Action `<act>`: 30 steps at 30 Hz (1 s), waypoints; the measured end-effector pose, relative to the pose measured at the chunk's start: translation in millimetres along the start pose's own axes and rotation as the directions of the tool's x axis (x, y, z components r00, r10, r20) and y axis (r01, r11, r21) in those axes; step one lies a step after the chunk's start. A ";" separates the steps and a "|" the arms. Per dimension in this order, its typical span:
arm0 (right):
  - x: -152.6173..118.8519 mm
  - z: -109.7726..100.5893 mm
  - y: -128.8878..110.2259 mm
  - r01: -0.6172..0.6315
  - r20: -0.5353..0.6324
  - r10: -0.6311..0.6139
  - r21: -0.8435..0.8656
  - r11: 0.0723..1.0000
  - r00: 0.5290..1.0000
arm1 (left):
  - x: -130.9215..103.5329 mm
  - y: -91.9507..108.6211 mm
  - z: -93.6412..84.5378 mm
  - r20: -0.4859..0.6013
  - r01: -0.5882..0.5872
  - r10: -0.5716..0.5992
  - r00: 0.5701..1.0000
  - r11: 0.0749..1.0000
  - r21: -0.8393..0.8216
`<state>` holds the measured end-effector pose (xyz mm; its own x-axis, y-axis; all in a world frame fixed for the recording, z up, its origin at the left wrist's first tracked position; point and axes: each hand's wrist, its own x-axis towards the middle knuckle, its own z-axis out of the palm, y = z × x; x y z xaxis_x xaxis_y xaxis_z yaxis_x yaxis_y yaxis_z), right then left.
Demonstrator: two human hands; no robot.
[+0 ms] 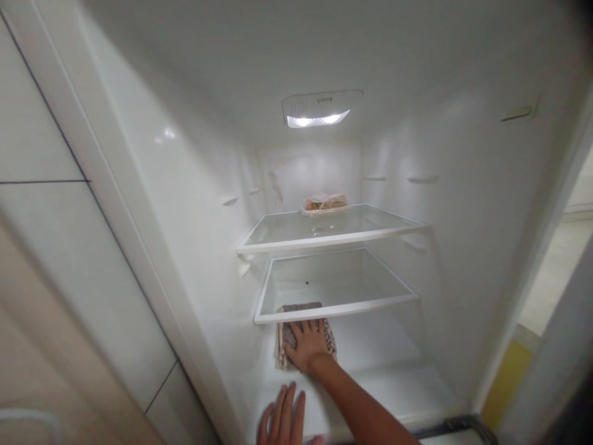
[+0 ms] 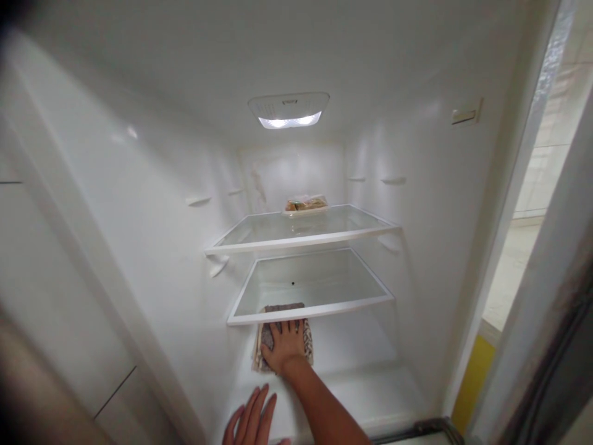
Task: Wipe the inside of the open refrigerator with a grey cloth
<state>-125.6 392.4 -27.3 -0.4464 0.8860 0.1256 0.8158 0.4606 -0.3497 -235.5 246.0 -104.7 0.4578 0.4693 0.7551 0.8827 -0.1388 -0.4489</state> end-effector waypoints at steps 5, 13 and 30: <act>-16.0 -23.5 67.6 -0.129 -0.046 0.125 -0.094 0.987 0.991 | -5.8 13.0 -1.1 0.071 0.157 -0.154 0.986 0.986 -0.047; -65.7 -57.0 160.6 -0.321 -0.131 0.299 -0.205 0.925 0.945 | 0.1 8.2 -12.9 0.089 0.119 -0.113 0.990 0.991 -0.065; -161.9 -31.9 9.5 0.063 0.081 -0.067 0.048 0.997 0.994 | -5.3 3.7 -41.8 0.042 0.378 -0.388 0.921 0.861 -0.339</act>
<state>-33.8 255.0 -21.3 -0.5283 0.8459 0.0732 0.7673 0.5126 -0.3855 -230.2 206.5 -90.4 0.0749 0.5225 0.8494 0.9694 -0.2378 0.0608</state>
